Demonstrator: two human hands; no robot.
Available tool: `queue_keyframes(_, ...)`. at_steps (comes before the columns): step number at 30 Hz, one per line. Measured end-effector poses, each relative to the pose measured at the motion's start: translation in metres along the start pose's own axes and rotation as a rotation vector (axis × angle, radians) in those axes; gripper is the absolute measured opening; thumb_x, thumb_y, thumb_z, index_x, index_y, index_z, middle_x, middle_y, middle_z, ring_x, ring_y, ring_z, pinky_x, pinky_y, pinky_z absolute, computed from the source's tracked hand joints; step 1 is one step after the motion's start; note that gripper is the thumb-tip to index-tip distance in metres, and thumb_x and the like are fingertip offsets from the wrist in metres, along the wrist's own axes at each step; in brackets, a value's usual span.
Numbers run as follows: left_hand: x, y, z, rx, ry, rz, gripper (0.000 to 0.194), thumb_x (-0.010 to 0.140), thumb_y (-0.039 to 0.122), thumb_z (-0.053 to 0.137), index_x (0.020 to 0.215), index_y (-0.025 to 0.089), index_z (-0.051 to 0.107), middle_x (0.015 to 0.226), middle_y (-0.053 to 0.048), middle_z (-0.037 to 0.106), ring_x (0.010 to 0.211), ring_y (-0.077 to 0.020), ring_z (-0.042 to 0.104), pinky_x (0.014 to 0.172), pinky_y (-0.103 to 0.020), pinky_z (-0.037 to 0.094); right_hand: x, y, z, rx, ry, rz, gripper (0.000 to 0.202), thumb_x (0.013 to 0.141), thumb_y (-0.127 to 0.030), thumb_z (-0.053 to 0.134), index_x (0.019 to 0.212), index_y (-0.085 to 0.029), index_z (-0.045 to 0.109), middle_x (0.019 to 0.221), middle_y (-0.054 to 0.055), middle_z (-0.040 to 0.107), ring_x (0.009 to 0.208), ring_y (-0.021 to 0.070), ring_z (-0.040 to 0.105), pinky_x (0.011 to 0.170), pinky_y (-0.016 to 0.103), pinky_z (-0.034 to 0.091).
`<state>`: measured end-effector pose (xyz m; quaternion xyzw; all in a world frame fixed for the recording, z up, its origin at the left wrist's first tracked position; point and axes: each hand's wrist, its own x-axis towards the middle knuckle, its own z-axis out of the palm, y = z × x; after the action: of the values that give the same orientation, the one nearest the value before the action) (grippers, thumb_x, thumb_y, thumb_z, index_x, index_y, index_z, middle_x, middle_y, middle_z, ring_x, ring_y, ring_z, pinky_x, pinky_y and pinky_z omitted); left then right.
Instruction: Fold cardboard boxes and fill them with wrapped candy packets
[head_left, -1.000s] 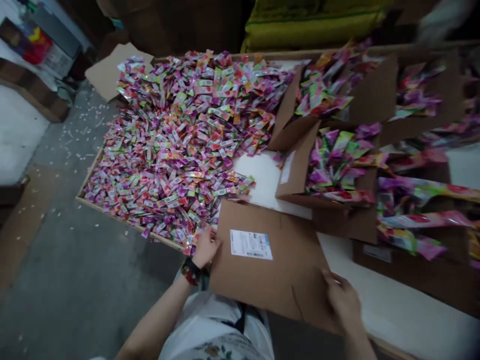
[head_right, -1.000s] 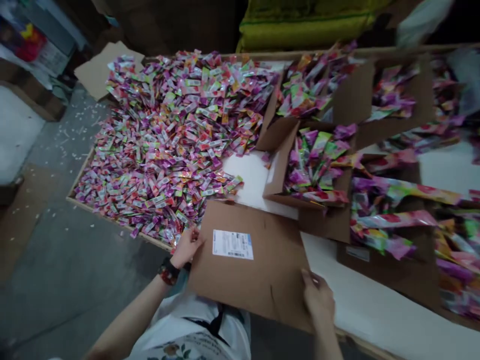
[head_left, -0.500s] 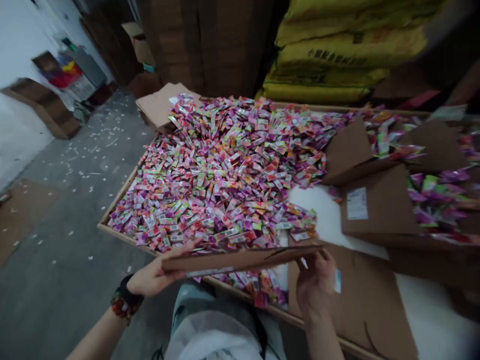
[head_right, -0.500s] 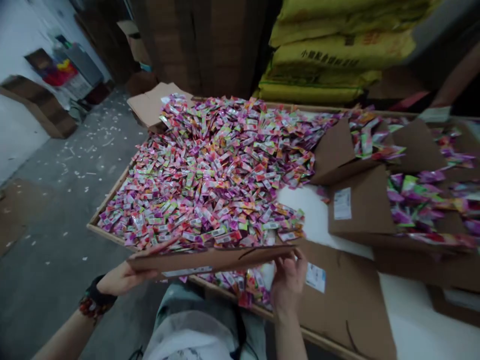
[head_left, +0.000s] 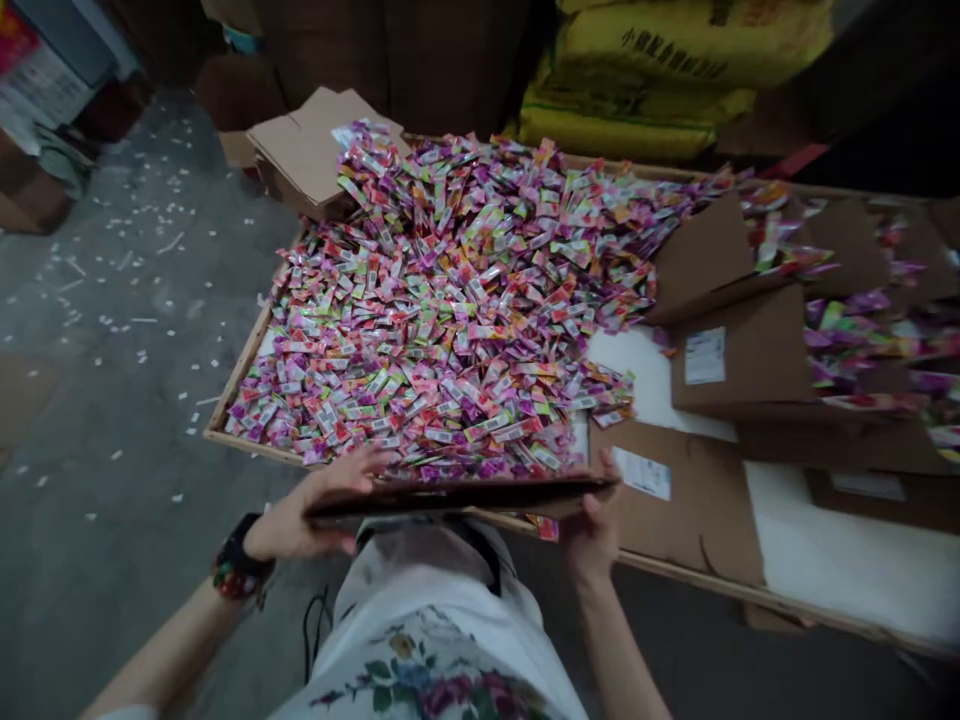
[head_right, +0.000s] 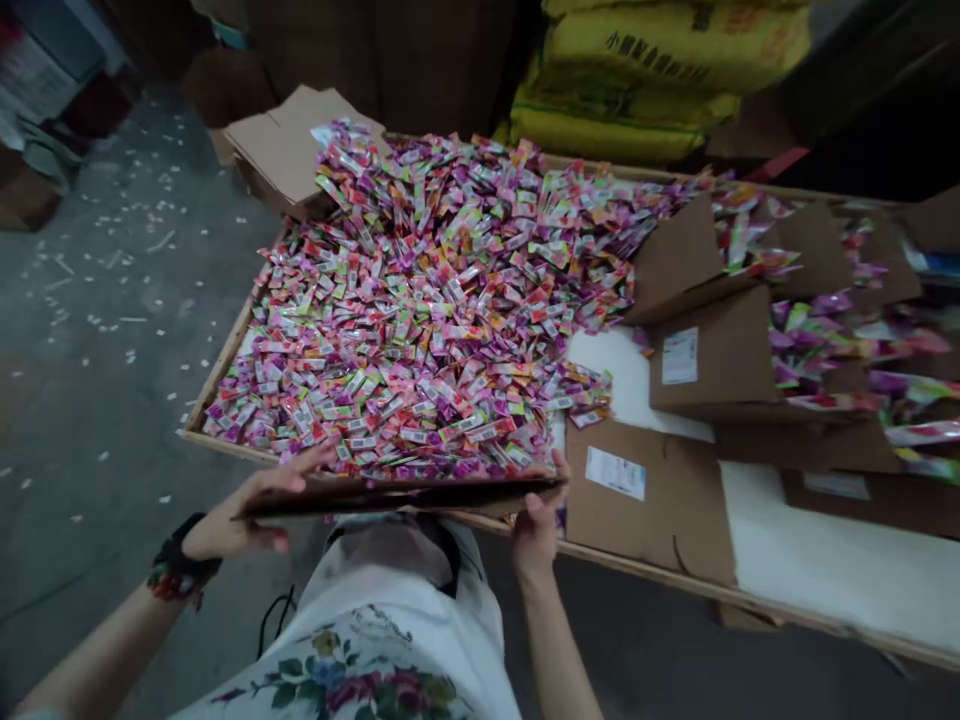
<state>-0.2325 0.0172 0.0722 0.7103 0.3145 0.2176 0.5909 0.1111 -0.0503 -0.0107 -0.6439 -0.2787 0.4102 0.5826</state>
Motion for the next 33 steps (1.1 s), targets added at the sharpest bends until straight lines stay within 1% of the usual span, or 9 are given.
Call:
queue_keyframes(4, -0.005, -0.042, -0.006, 0.083, 0.168, -0.240, 0.083, 0.066, 0.067, 0.073, 0.137, 0.028, 0.054, 0.162, -0.013, 0.019, 0.149, -0.0365, 0.013, 0.120, -0.054, 0.016, -0.034, 0.027, 0.038, -0.222, -0.401, -0.052, 0.083, 0.082, -0.062, 0.049, 0.149, -0.023, 0.021, 0.140, 0.012, 0.041, 0.132, 0.0298, 0.041, 0.112, 0.049, 0.033)
queue_keyframes(7, -0.004, -0.060, 0.002, 0.135, 0.195, -0.233, 0.109, 0.061, 0.087, 0.056, 0.148, 0.021, 0.043, 0.163, -0.014, 0.011, 0.150, -0.0372, 0.000, 0.121, -0.054, 0.002, -0.035, 0.048, 0.060, -0.365, -0.299, -0.081, 0.086, 0.081, -0.054, 0.059, 0.147, -0.017, 0.018, 0.143, 0.017, 0.036, 0.137, 0.0291, 0.036, 0.117, 0.049, 0.026)
queue_keyframes(11, 0.001, -0.072, 0.020, 0.184, 0.204, -0.238, 0.072, 0.082, 0.079, 0.039, 0.093, 0.021, 0.080, 0.140, -0.014, 0.055, 0.147, -0.0368, 0.021, 0.120, -0.057, -0.004, 0.000, 0.048, 0.058, -0.454, -0.213, -0.062, 0.064, 0.077, -0.054, 0.063, 0.126, -0.015, 0.049, 0.123, 0.017, 0.057, 0.119, 0.0324, 0.053, 0.108, 0.053, 0.038)
queue_keyframes(15, 0.008, -0.085, 0.037, 0.226, 0.455, -0.357, 0.049, 0.088, 0.053, 0.055, 0.113, 0.014, 0.070, 0.128, -0.016, 0.064, 0.134, -0.0310, 0.046, 0.122, -0.053, 0.016, 0.041, -0.006, 0.056, -0.435, -0.807, -0.122, 0.044, 0.088, -0.053, 0.055, 0.114, -0.020, 0.068, 0.120, 0.012, 0.067, 0.117, 0.0300, 0.059, 0.105, 0.049, 0.043)
queue_keyframes(19, 0.016, -0.079, 0.040, 0.513, 0.705, -0.398, 0.118, 0.071, 0.047, 0.075, 0.155, 0.017, -0.002, 0.160, -0.024, 0.010, 0.148, -0.0399, 0.013, 0.117, -0.057, 0.024, 0.038, -0.035, 0.072, -0.725, -1.343, -0.374, 0.079, 0.086, -0.065, 0.054, 0.152, -0.026, 0.033, 0.157, 0.011, 0.032, 0.145, 0.0337, 0.028, 0.117, 0.057, 0.021)
queue_keyframes(21, 0.025, -0.068, 0.036, 0.761, 0.510, -0.421, 0.132, 0.063, 0.040, 0.080, 0.154, 0.021, -0.014, 0.161, -0.024, -0.010, 0.147, -0.0453, -0.006, 0.117, -0.064, 0.013, 0.028, -0.024, 0.078, -0.908, -1.463, -0.504, 0.093, 0.081, -0.072, 0.054, 0.155, -0.025, 0.023, 0.160, 0.012, 0.020, 0.148, 0.0380, 0.014, 0.116, 0.066, 0.007)
queue_keyframes(26, 0.066, -0.051, 0.031, 1.004, -0.415, -0.319, 0.136, 0.048, 0.061, 0.078, 0.154, 0.001, 0.016, 0.159, -0.031, 0.002, 0.146, -0.0486, -0.008, 0.114, -0.067, -0.007, 0.013, 0.008, 0.085, -1.078, -1.405, -0.655, 0.103, 0.080, -0.075, 0.050, 0.156, -0.013, 0.017, 0.160, 0.017, 0.014, 0.149, 0.0373, 0.003, 0.115, 0.067, -0.002)
queue_keyframes(30, 0.084, -0.051, 0.039, 1.052, -0.492, -0.270, 0.136, 0.046, 0.058, 0.076, 0.153, 0.000, 0.015, 0.158, -0.032, 0.012, 0.146, -0.0488, 0.005, 0.114, -0.065, -0.005, 0.019, 0.020, 0.079, -0.835, -1.249, -0.583, 0.091, 0.085, -0.072, 0.045, 0.154, -0.018, 0.025, 0.158, 0.015, 0.029, 0.148, 0.0333, 0.017, 0.118, 0.059, 0.009)
queue_keyframes(33, 0.080, -0.048, 0.031, 1.042, -0.439, -0.177, 0.132, 0.039, 0.049, 0.082, 0.155, 0.021, 0.025, 0.154, -0.028, 0.028, 0.140, -0.0517, 0.022, 0.112, -0.069, 0.007, 0.048, 0.040, 0.044, -0.527, -0.581, -0.321, 0.076, 0.094, -0.064, 0.033, 0.154, -0.021, 0.020, 0.152, 0.015, 0.039, 0.140, 0.0295, 0.036, 0.113, 0.051, 0.029)
